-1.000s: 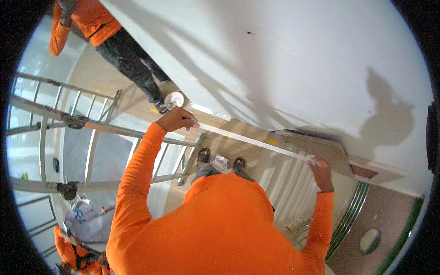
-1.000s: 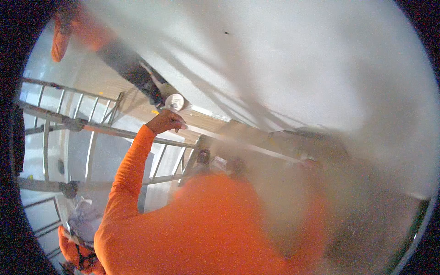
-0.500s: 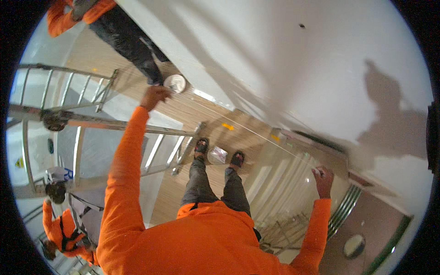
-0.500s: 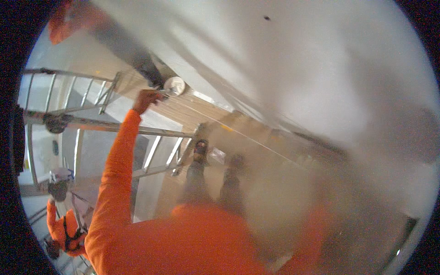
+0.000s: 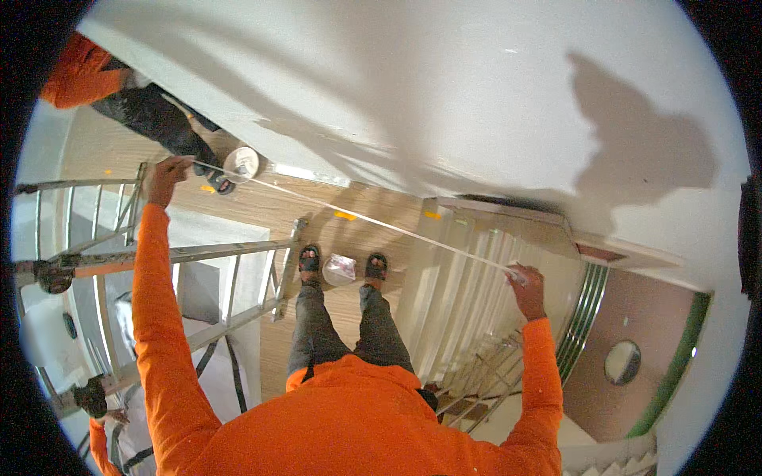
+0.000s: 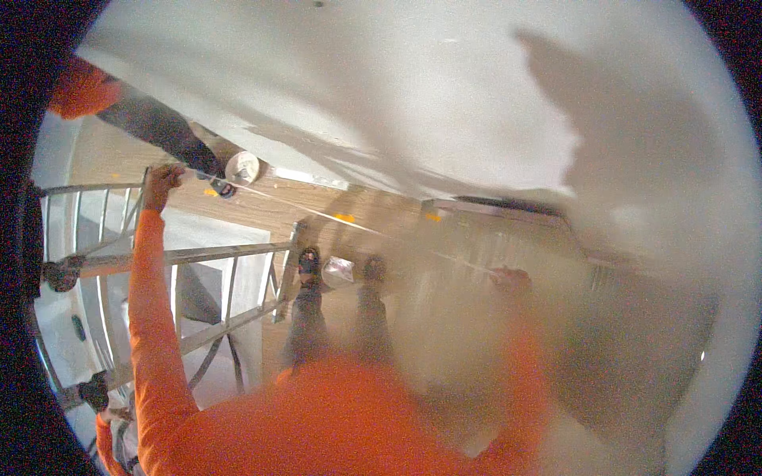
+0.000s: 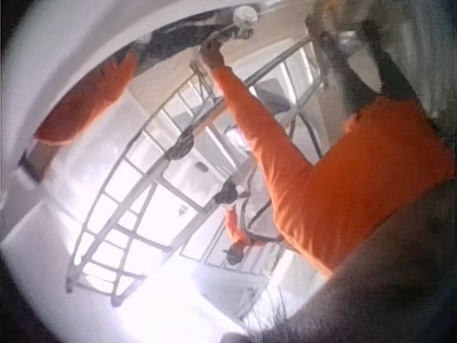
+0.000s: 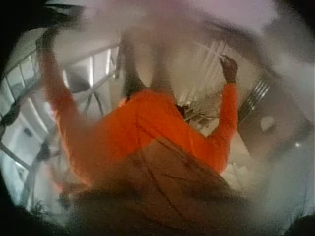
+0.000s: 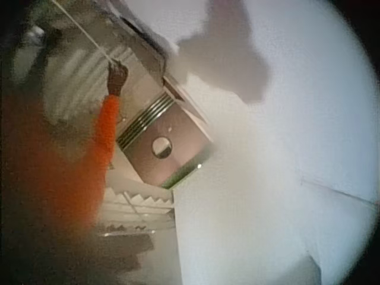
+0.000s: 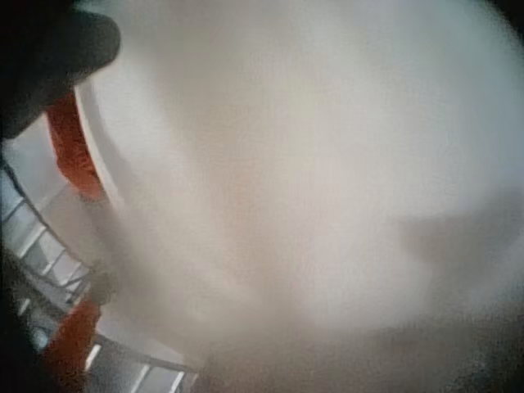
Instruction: The person applies white plaster to a wall using a putty knife and a container. They repeatedly scoop the material and smooth it onto the surface, then apply a strip of white tape along a seam.
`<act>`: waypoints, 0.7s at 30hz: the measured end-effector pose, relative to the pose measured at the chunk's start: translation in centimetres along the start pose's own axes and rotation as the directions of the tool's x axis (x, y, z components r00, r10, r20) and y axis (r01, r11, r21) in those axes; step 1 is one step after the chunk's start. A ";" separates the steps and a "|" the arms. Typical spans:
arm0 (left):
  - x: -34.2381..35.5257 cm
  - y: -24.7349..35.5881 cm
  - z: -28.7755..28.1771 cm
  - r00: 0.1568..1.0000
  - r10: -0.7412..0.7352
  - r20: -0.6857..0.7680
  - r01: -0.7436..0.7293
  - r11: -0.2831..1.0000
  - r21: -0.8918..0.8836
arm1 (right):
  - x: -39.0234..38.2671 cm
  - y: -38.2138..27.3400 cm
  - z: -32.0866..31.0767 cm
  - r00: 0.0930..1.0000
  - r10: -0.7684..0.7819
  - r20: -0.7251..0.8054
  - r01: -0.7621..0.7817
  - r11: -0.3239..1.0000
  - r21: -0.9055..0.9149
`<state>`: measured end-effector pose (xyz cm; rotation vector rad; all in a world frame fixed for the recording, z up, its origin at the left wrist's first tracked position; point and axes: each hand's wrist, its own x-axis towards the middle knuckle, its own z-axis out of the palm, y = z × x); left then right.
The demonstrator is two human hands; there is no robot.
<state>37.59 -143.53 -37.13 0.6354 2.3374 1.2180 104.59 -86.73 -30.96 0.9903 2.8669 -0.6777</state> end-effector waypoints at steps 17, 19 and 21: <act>9.0 -2.7 13.8 0.784 -0.159 -0.600 0.000 0.967 -0.255 | 11.6 9.9 11.2 0.930 0.187 -0.317 -0.141 0.976 0.163; 9.8 -3.4 14.0 0.754 -0.180 -0.631 -0.028 0.952 -0.305 | 11.9 9.4 11.9 0.922 0.129 -0.365 -0.117 0.992 0.056; 9.7 -4.1 13.3 0.720 -0.153 -0.676 -0.099 0.943 -0.318 | 12.4 2.1 10.0 0.963 0.100 -0.251 -0.069 0.989 0.131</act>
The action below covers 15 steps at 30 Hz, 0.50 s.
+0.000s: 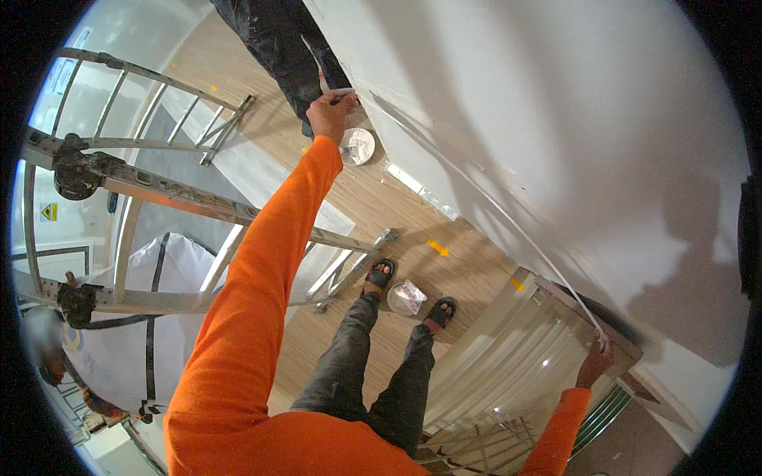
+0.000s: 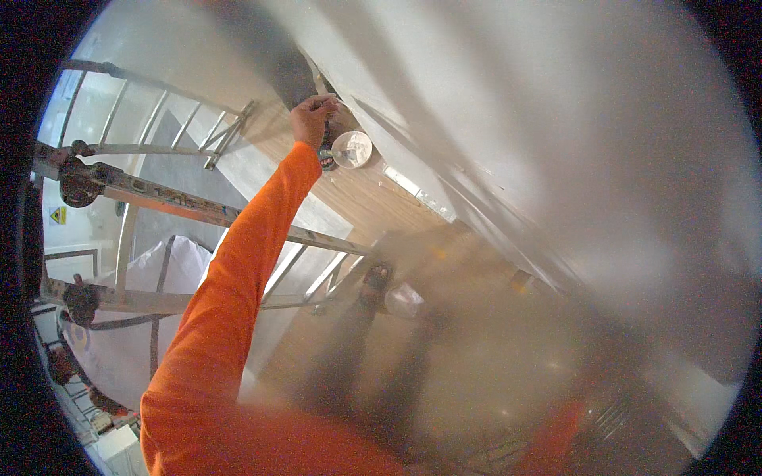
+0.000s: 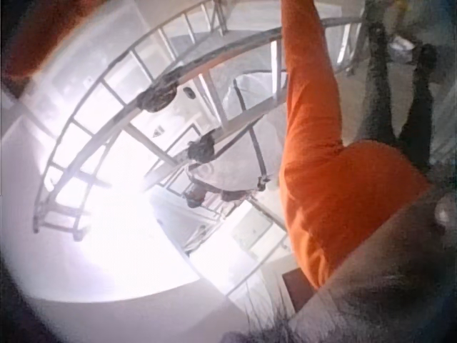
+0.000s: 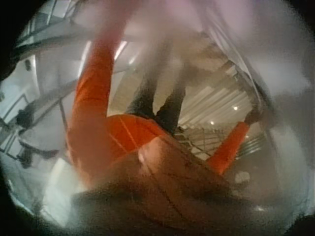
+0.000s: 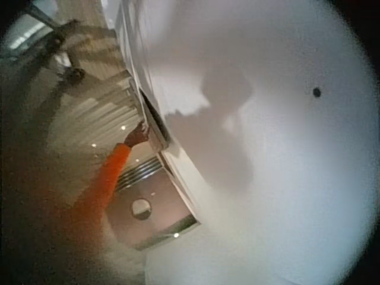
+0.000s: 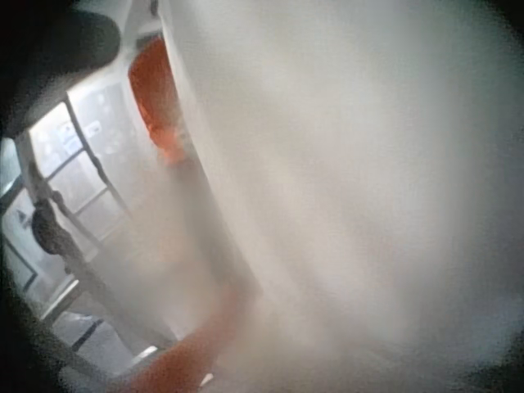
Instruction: The person applies white plaster to a wall using a putty knife and a container. They repeatedly scoop the material and smooth it onto the surface, then apply a strip of white tape along a seam.
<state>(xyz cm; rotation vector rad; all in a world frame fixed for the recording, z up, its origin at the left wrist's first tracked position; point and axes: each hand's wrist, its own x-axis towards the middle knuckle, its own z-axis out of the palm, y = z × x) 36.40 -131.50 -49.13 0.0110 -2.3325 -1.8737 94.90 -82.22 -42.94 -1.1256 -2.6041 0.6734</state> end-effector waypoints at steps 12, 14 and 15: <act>1.8 1.8 0.4 1.000 -0.002 -0.016 0.004 0.997 0.081 | 1.7 1.5 1.2 0.992 0.082 -0.097 -0.085 0.996 -0.026; 1.9 1.8 0.2 1.000 0.005 -0.010 -0.004 0.996 0.087 | 1.9 1.1 1.3 0.992 0.082 -0.092 -0.085 0.996 -0.033; 2.1 1.8 0.1 1.000 0.019 -0.004 -0.019 0.993 0.119 | 1.9 1.0 1.2 0.994 0.072 -0.086 -0.075 0.997 -0.027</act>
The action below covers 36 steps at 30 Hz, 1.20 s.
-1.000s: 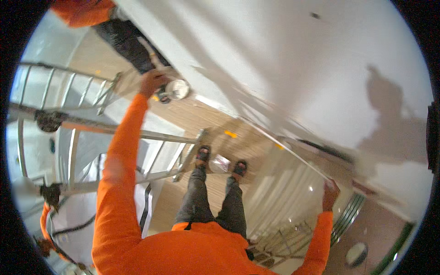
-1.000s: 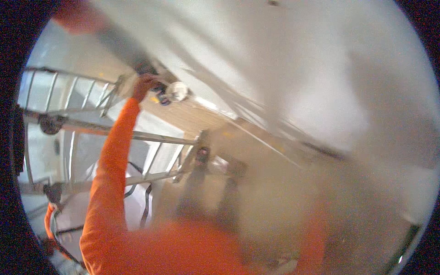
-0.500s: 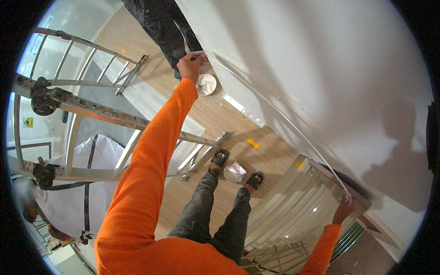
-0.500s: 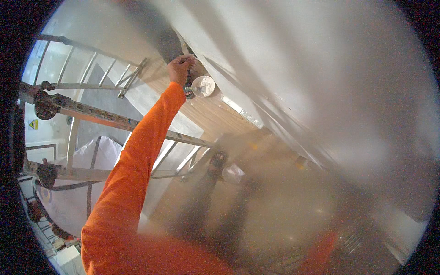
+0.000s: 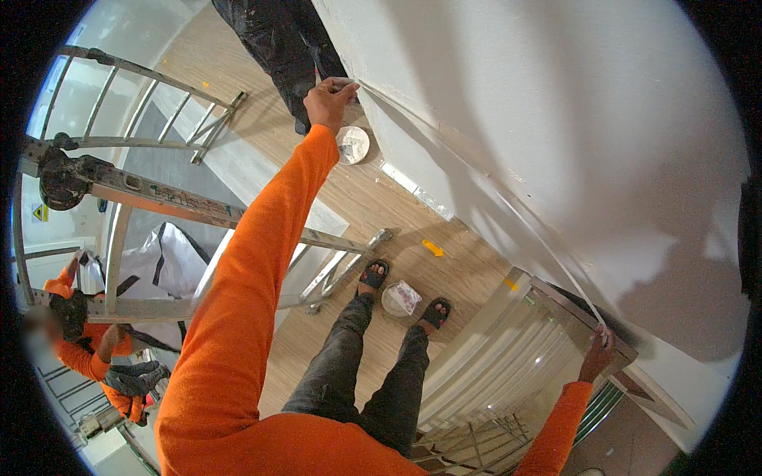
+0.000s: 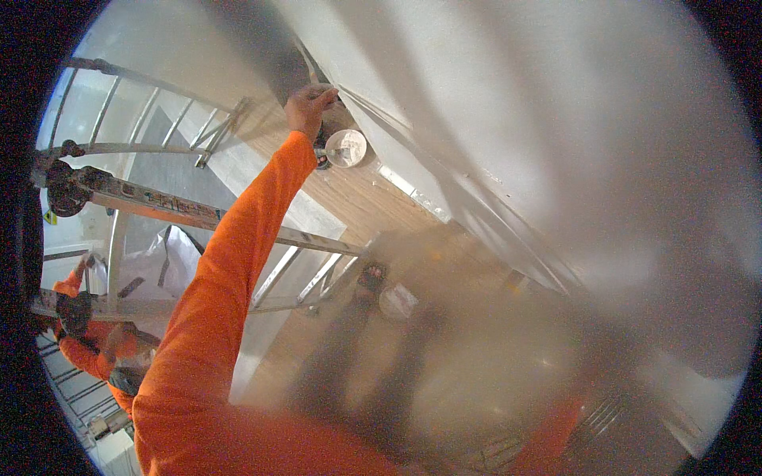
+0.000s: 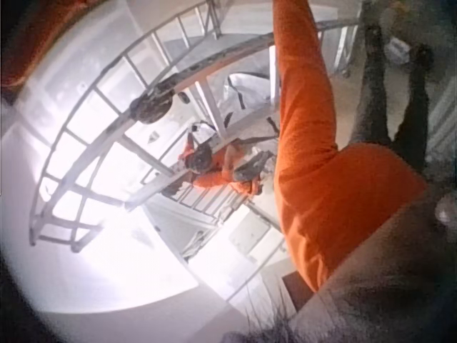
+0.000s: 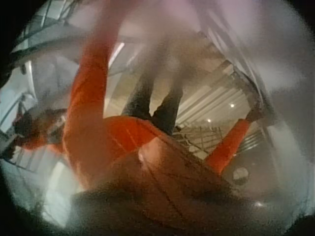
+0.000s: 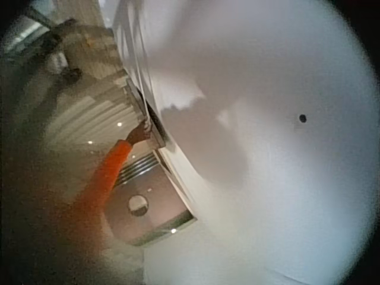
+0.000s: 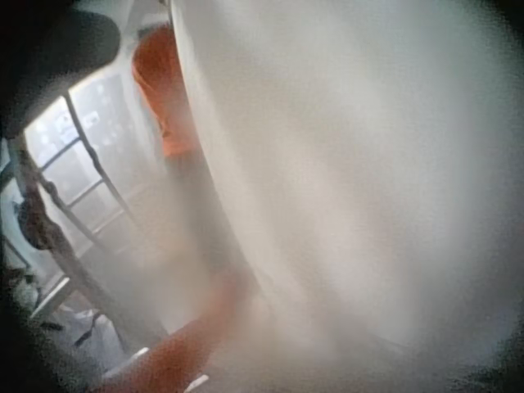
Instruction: The person applies white plaster to a wall using a putty knife and a container. They repeatedly scoop the material and smooth it onto the surface, then apply a strip of white tape along a seam.
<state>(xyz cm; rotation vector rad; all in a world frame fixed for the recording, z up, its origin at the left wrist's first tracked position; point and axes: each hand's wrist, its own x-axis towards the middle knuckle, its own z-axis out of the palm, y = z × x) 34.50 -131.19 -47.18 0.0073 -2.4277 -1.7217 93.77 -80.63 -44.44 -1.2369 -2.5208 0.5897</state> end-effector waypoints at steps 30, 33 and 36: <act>3.7 -4.2 -0.1 0.981 0.024 0.192 0.001 0.992 -0.128 | 1.4 -1.3 0.6 0.995 0.093 -0.030 -0.095 0.992 -0.078; 4.3 -2.6 0.0 0.911 0.019 0.412 0.053 0.985 -0.164 | 1.3 8.3 0.7 0.989 -0.086 -0.121 0.045 0.951 -0.305; 6.7 -5.2 -2.9 0.916 0.039 0.400 0.010 0.993 -0.120 | 1.9 5.2 1.5 0.995 -0.091 -0.031 0.085 0.984 -0.159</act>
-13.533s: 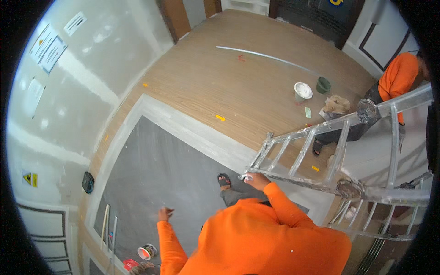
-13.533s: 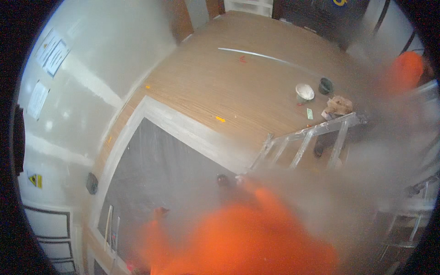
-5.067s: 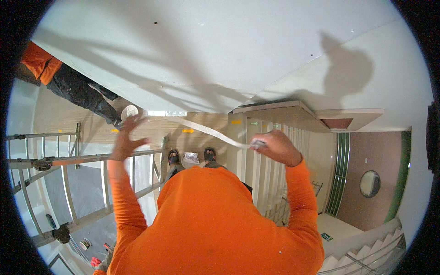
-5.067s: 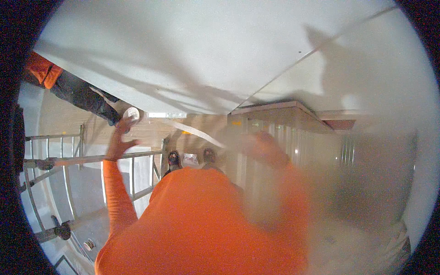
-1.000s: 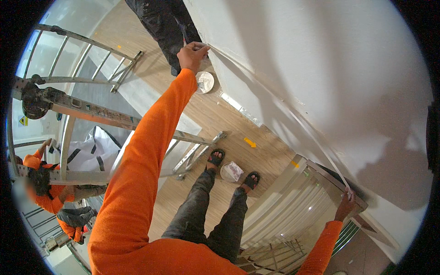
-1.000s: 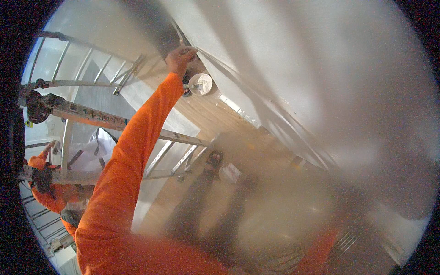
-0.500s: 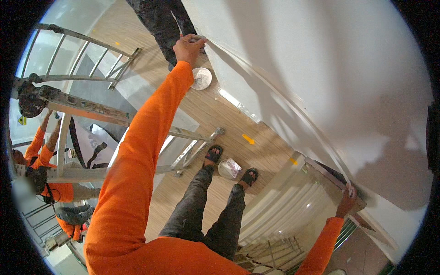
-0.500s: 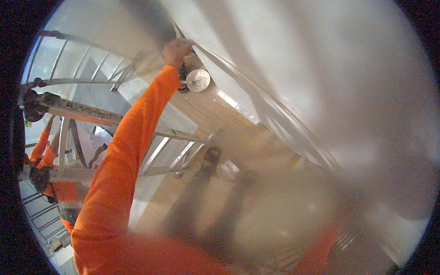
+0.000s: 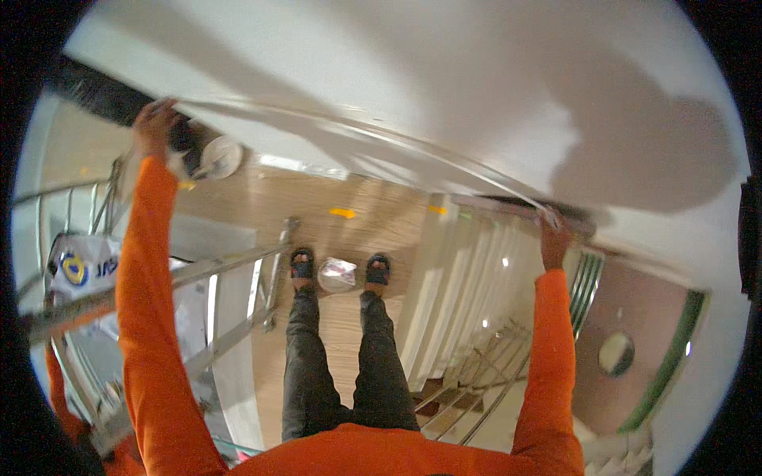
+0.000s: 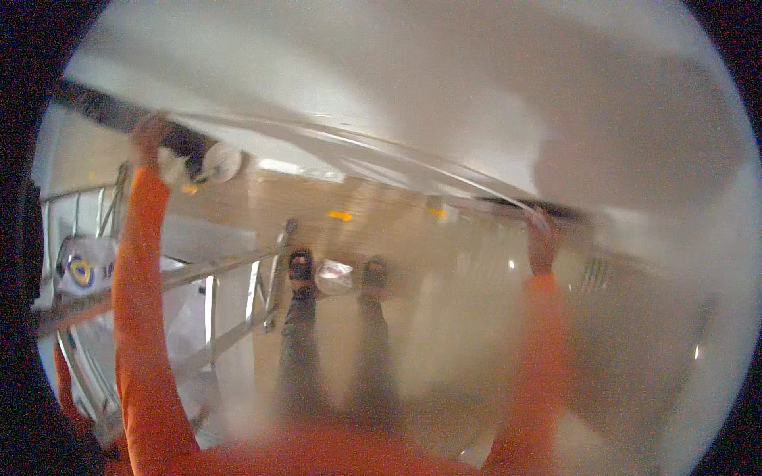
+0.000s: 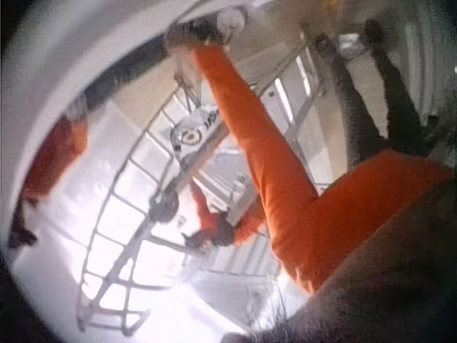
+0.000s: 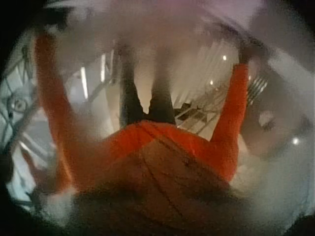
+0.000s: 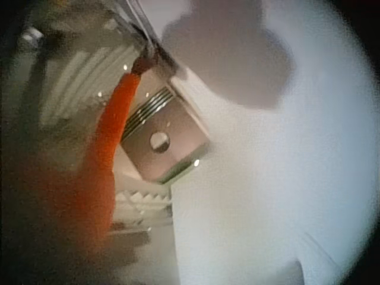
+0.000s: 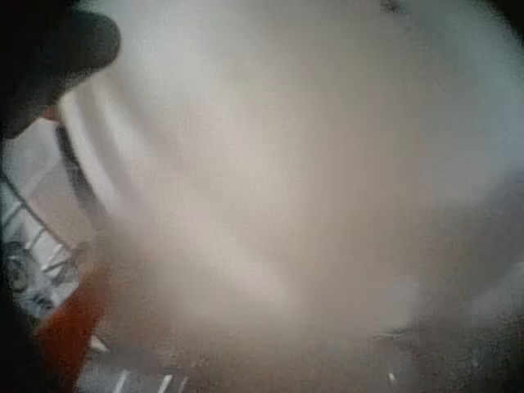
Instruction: The person applies white plaster to a wall using a putty knife and a container. They repeatedly scoop the material and smooth it onto the surface, then apply a strip of white tape along a seam.
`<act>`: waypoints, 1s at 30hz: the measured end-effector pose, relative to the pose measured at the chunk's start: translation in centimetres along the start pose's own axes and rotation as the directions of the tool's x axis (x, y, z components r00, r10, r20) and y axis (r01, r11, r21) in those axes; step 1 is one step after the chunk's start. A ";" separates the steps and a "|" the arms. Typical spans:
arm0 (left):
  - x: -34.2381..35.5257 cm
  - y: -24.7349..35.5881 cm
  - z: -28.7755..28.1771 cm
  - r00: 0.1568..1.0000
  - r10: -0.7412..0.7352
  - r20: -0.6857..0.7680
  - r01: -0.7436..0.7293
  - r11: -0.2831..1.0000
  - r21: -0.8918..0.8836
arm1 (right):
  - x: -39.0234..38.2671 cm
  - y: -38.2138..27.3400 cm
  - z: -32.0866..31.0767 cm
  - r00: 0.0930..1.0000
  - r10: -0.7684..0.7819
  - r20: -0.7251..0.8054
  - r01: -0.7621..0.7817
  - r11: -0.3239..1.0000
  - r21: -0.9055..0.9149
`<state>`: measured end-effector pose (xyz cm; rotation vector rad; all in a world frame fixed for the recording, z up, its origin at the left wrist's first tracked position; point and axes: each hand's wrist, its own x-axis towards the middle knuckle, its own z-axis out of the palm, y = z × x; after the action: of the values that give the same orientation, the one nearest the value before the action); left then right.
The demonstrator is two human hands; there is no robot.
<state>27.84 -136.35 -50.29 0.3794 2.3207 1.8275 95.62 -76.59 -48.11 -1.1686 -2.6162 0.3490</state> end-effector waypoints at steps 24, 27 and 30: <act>5.8 -7.1 -5.8 0.996 0.084 -0.020 -0.085 0.994 -0.064 | 1.9 0.2 0.2 0.959 -0.081 -0.270 0.061 0.995 -0.082; 5.4 -6.6 -5.7 0.999 0.044 -0.032 -0.044 0.999 0.013 | 2.4 -0.9 -0.1 0.974 0.065 -0.218 -0.089 0.991 -0.103; 4.8 -5.5 -3.2 0.999 0.050 0.001 -0.050 0.999 0.011 | 2.3 0.0 -0.9 0.962 0.005 -0.275 -0.015 0.999 -0.035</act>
<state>21.84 -139.11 -54.72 0.4433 2.3424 1.8366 94.40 -74.81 -46.99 -1.1506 -2.3853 0.1289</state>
